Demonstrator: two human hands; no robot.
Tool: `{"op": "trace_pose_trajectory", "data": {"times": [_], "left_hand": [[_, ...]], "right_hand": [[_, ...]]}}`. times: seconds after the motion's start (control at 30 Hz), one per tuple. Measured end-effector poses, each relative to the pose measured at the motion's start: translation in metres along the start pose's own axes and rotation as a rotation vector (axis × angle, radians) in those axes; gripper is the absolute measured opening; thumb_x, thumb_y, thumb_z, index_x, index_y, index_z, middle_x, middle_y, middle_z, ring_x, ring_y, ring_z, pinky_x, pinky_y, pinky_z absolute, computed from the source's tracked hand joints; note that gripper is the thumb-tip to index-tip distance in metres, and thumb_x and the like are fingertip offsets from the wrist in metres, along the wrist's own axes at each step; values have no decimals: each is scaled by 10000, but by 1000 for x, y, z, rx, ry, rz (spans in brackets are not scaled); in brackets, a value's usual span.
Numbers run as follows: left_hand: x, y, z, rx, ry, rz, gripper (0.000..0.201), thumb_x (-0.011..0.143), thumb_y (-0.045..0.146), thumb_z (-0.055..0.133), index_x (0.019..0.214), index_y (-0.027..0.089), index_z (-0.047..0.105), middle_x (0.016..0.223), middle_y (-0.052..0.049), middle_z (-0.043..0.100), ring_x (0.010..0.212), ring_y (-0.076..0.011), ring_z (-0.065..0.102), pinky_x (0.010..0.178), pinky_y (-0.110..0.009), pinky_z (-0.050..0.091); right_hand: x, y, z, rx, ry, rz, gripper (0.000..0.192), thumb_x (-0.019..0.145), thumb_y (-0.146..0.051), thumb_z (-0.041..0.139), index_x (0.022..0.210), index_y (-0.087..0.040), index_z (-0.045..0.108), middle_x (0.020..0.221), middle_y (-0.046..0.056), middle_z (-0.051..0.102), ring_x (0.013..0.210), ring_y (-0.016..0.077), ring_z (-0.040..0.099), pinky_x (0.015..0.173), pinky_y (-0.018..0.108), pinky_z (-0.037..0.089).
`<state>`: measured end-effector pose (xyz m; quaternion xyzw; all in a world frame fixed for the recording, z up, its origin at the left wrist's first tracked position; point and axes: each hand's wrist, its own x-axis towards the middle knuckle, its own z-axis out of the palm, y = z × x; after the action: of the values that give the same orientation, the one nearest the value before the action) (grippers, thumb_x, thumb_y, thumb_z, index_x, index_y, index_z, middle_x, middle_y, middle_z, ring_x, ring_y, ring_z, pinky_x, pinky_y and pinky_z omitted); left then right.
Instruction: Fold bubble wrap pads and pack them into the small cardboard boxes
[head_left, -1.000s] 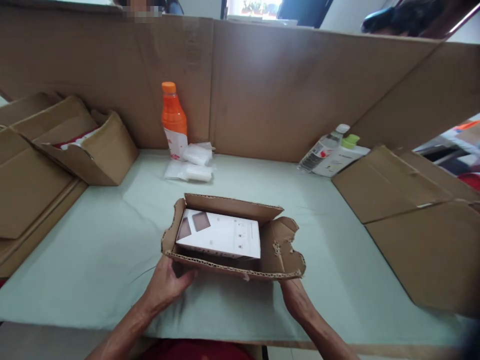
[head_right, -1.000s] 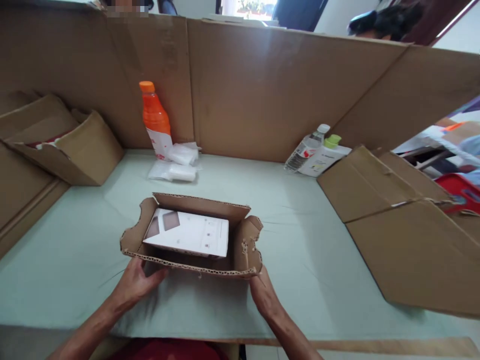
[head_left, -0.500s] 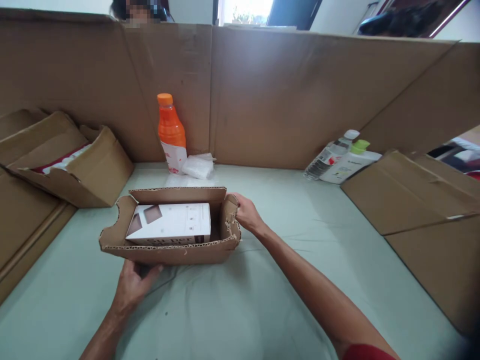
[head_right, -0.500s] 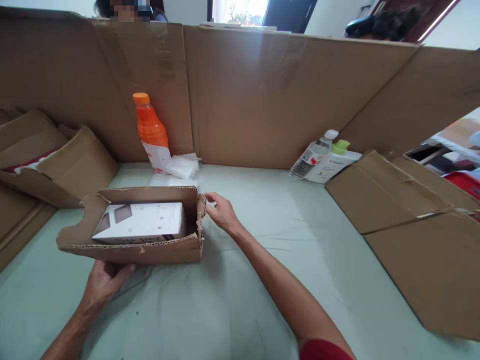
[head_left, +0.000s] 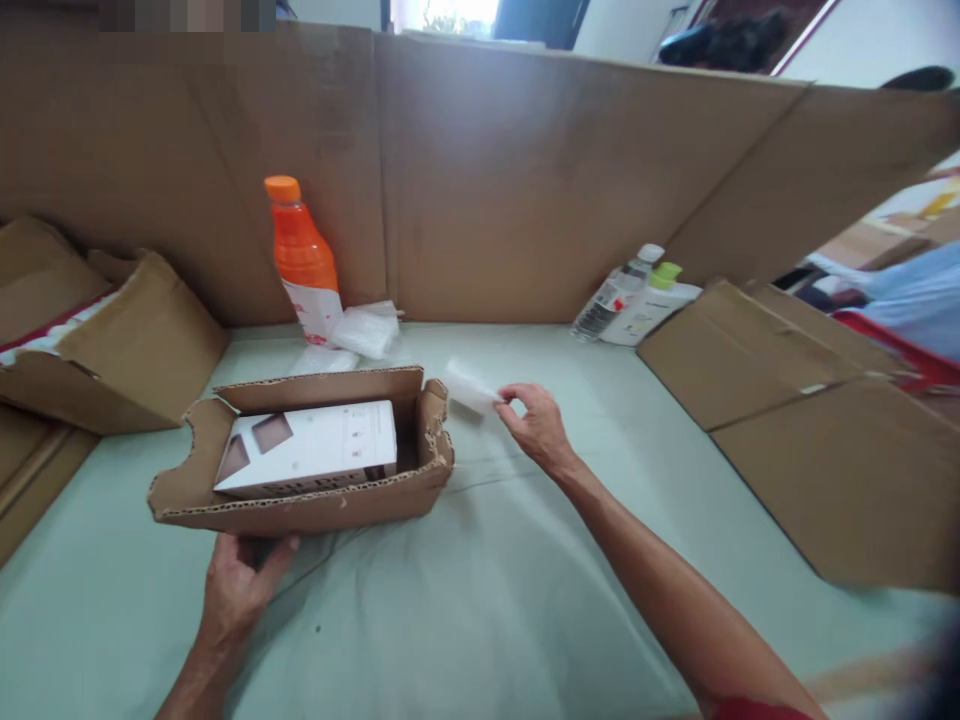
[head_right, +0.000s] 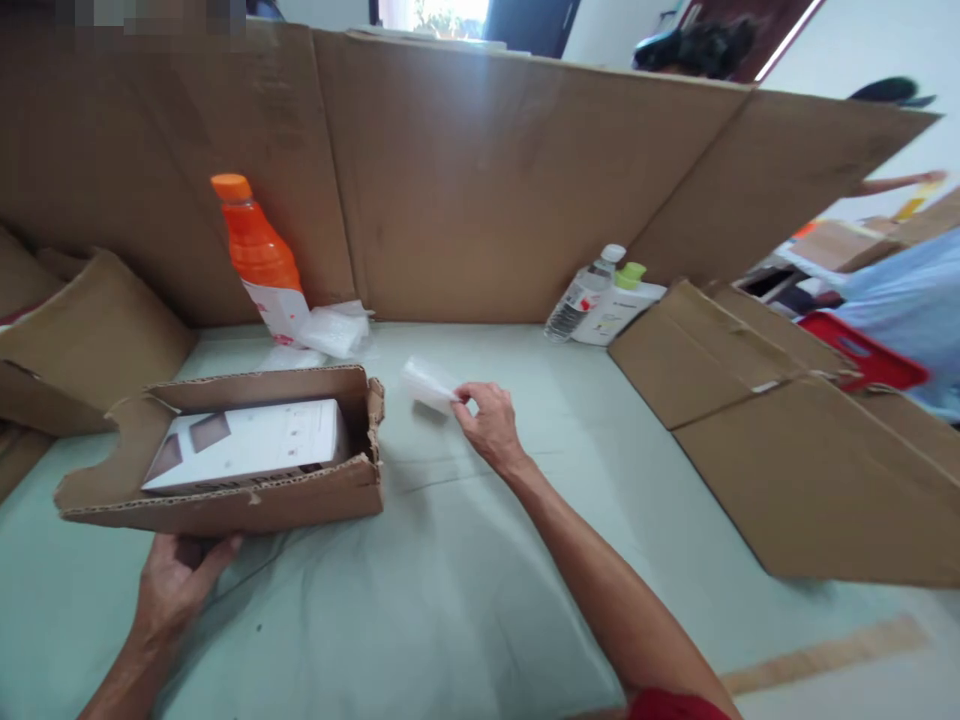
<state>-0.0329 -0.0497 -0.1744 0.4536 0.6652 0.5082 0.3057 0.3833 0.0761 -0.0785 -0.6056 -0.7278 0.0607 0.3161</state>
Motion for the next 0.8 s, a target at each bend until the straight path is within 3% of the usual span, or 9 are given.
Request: {"op": "trace_pose_trajectory", "data": {"times": [0.13, 0.23, 0.3, 0.4, 0.5, 0.6, 0.7, 0.8], "left_hand": [[-3, 25, 2, -29, 33, -65, 551, 572, 469, 844, 1024, 269, 602, 875, -28, 688, 901, -328, 688, 946, -627, 552], [-8, 43, 4, -54, 24, -48, 520, 601, 447, 838, 1028, 270, 598, 904, -39, 663, 1010, -344, 668, 1036, -650, 492], [-11, 49, 2, -75, 34, -18, 501, 631, 447, 828, 1043, 284, 595, 933, -38, 650, 1081, -346, 646, 1087, -646, 453], [-14, 51, -3, -85, 34, -27, 512, 643, 474, 820, 1067, 307, 586, 981, -35, 653, 1090, -346, 635, 1109, -651, 423], [-7, 55, 0, -57, 33, -69, 570, 590, 489, 841, 1054, 270, 594, 964, -49, 662, 1005, -344, 641, 1051, -652, 465], [12, 66, 15, -80, 38, -29, 642, 551, 448, 860, 1085, 219, 588, 981, -50, 655, 991, -296, 639, 1038, -564, 488], [36, 74, 34, -82, 55, -2, 629, 560, 398, 856, 1081, 203, 563, 959, -18, 626, 943, -222, 628, 1049, -497, 471], [45, 71, 41, -87, 33, -7, 598, 597, 375, 844, 1095, 211, 555, 1013, -24, 630, 989, -207, 630, 1059, -455, 466]], "right_hand": [[-55, 7, -47, 13, -17, -20, 148, 864, -352, 660, 893, -216, 713, 869, 47, 764, 873, 241, 681, 871, 410, 455], [-76, -16, -56, 122, 76, -6, 149, 915, -340, 624, 950, -219, 703, 918, 52, 758, 916, 230, 687, 903, 420, 479], [-85, -38, -44, 256, -12, -40, 197, 914, -323, 623, 1062, -215, 694, 1046, 76, 755, 1003, 231, 687, 926, 413, 508], [-96, -68, -10, 419, -232, -124, 501, 878, -357, 654, 1341, -177, 582, 1336, 154, 656, 1214, 279, 623, 996, 444, 517], [-97, -87, 22, 498, -346, -162, 732, 836, -409, 680, 1475, -142, 443, 1455, 203, 553, 1324, 339, 540, 1038, 492, 499], [-82, -93, 37, 554, -348, -112, 713, 828, -387, 656, 1468, -159, 440, 1432, 186, 567, 1291, 343, 556, 1002, 488, 513], [-60, -88, 33, 503, -329, -124, 627, 828, -334, 633, 1422, -187, 496, 1371, 148, 621, 1236, 321, 587, 1014, 481, 490], [-43, -72, 17, 252, -156, -155, 541, 853, -305, 629, 1381, -213, 559, 1422, 140, 593, 1303, 329, 527, 1085, 495, 405]]}}
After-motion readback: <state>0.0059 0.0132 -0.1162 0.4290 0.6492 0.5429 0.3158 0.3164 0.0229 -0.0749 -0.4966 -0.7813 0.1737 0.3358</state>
